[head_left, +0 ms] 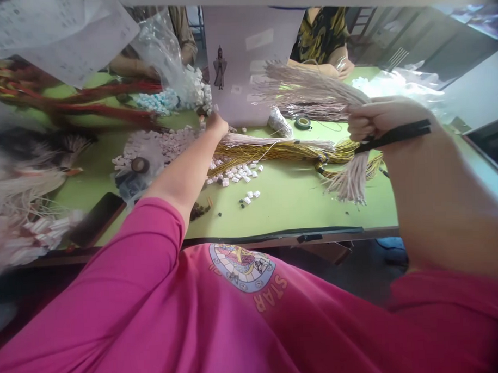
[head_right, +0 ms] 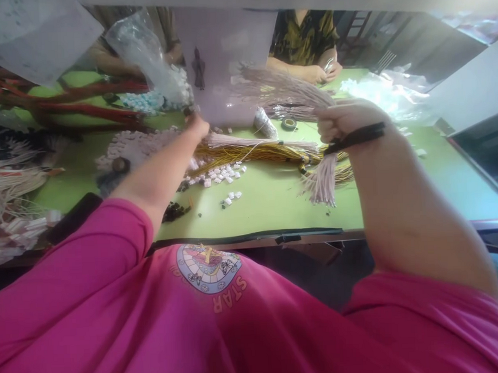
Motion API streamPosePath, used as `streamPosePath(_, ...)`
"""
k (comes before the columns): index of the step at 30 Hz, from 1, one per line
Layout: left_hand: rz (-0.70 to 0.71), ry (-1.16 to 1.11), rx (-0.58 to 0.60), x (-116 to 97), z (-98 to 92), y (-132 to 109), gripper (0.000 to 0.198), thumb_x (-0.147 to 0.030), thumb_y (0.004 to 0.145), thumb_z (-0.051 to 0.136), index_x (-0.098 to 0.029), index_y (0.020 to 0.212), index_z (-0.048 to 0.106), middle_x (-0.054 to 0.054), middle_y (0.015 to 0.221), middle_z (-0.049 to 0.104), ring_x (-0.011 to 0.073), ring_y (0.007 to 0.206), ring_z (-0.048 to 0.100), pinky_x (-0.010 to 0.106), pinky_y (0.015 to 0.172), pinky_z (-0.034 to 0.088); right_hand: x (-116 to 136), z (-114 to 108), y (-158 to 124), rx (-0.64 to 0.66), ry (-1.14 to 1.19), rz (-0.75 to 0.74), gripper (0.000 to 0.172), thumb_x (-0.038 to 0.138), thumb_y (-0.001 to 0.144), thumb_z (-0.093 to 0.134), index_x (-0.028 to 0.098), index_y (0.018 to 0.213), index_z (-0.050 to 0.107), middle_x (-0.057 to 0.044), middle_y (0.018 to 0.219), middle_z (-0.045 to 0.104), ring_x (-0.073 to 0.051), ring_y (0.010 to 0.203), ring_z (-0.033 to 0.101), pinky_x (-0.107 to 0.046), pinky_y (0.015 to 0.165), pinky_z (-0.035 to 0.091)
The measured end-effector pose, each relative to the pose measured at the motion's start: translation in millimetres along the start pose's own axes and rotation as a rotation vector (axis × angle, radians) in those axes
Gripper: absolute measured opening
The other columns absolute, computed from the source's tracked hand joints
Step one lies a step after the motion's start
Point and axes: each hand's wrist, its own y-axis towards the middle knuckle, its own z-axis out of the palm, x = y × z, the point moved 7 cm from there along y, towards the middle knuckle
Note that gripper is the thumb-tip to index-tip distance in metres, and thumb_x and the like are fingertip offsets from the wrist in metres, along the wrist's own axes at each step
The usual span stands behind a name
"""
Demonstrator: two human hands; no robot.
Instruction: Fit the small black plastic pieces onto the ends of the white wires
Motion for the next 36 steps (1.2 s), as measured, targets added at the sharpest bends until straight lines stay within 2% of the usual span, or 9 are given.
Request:
streamPosePath(3,-0.098,-0.056,0.071,5.8,2.3,0.1,0.034,-0.014,0.084,0.043,-0.007,0.116,0.053,0.016,0.098,0.065,0.0197,0.09,0.061,0.031,0.078,0.046,-19.5,-10.4,-27.0,0.068,0.264,0.227,0.032,0.004,0.086,0.036,0.017,0.058,0.044,0.008,0.043,0.022,-0.001,0.035,0.019,-0.021,0.041,0.014)
streamPosePath(9,0.126,0.012,-0.016,-44.1,-20.5,-33.4,0.03,-0.023,0.084,0.047,-0.014,0.113,0.054,0.011,0.112,0.061,0.0207,0.104,0.054,0.031,0.089,0.042,-45.8,-12.3,-80.1,-0.062,0.622,0.051,0.034,0.01,0.09,0.027,0.017,0.061,0.043,0.008,0.049,0.012,-0.005,0.04,0.006,-0.02,0.041,0.014)
streamPosePath(11,0.294,0.01,0.062,-80.3,-25.1,-74.2,0.029,-0.032,0.09,0.038,-0.016,0.108,0.055,0.009,0.107,0.062,0.0192,0.101,0.055,0.03,0.088,0.042,-56.0,-1.9,-93.2,-0.131,0.731,-0.045,0.026,0.018,0.086,0.042,0.019,0.06,0.04,0.008,0.05,0.013,-0.006,0.042,0.006,-0.021,0.042,0.017)
streamPosePath(14,0.55,0.041,0.422,-129.6,-9.1,-166.3,0.048,-0.054,0.089,0.033,-0.015,0.103,0.058,0.01,0.101,0.064,0.022,0.096,0.058,0.034,0.082,0.045,-71.7,16.7,-107.9,-0.266,0.805,-0.12,0.026,0.03,0.07,0.064,0.022,0.063,0.04,0.007,0.051,0.017,-0.007,0.044,0.008,-0.025,0.041,0.019)
streamPosePath(17,0.861,0.148,0.663,-150.8,14.4,-261.0,0.069,-0.064,0.072,0.055,-0.015,0.12,0.05,0.013,0.121,0.057,0.0275,0.112,0.052,0.037,0.088,0.043,-81.4,34.7,-120.2,-0.329,0.863,-0.158,0.03,0.036,0.063,0.07,0.025,0.067,0.042,0.007,0.051,0.017,-0.007,0.043,0.011,-0.025,0.04,0.023)
streamPosePath(20,0.928,0.216,0.77,-130.4,36.6,-310.0,0.069,-0.052,0.069,0.063,-0.017,0.125,0.043,0.013,0.12,0.058,0.0268,0.106,0.056,0.036,0.081,0.045,-87.8,45.8,-135.5,-0.346,0.898,-0.211,0.029,0.037,0.063,0.071,0.025,0.069,0.045,0.007,0.053,0.02,-0.006,0.042,0.016,-0.023,0.042,0.031)
streamPosePath(23,0.904,0.211,0.688,-99.4,38.0,-320.6,0.028,-0.031,0.087,0.04,-0.018,0.109,0.051,0.011,0.102,0.065,0.0214,0.087,0.061,0.033,0.069,0.044,-96.7,56.5,-155.1,-0.288,0.915,-0.251,0.023,0.039,0.065,0.069,0.028,0.071,0.05,0.006,0.055,0.029,-0.007,0.044,0.032,-0.025,0.051,0.044)
streamPosePath(29,0.811,0.282,0.696,-53.6,21.5,-334.7,0.023,-0.024,0.089,0.03,-0.02,0.098,0.051,0.011,0.095,0.064,0.0198,0.074,0.06,0.033,0.061,0.039,-130.8,85.8,-188.6,-0.047,0.939,-0.196,0.031,0.035,0.06,0.072,0.038,0.088,0.059,0.006,0.068,0.057,-0.014,0.073,0.061,-0.041,0.093,0.047)
streamPosePath(36,0.486,0.372,0.909,3.5,39.8,-327.7,0.015,-0.025,0.082,0.042,-0.02,0.093,0.052,0.006,0.085,0.062,0.0162,0.064,0.056,0.029,0.057,0.039,-213.6,105.4,-199.6,0.057,0.547,0.437,0.028,0.031,0.061,0.073,0.017,0.082,0.062,-0.006,0.079,0.07,-0.014,0.065,0.065,-0.023,0.054,0.051)
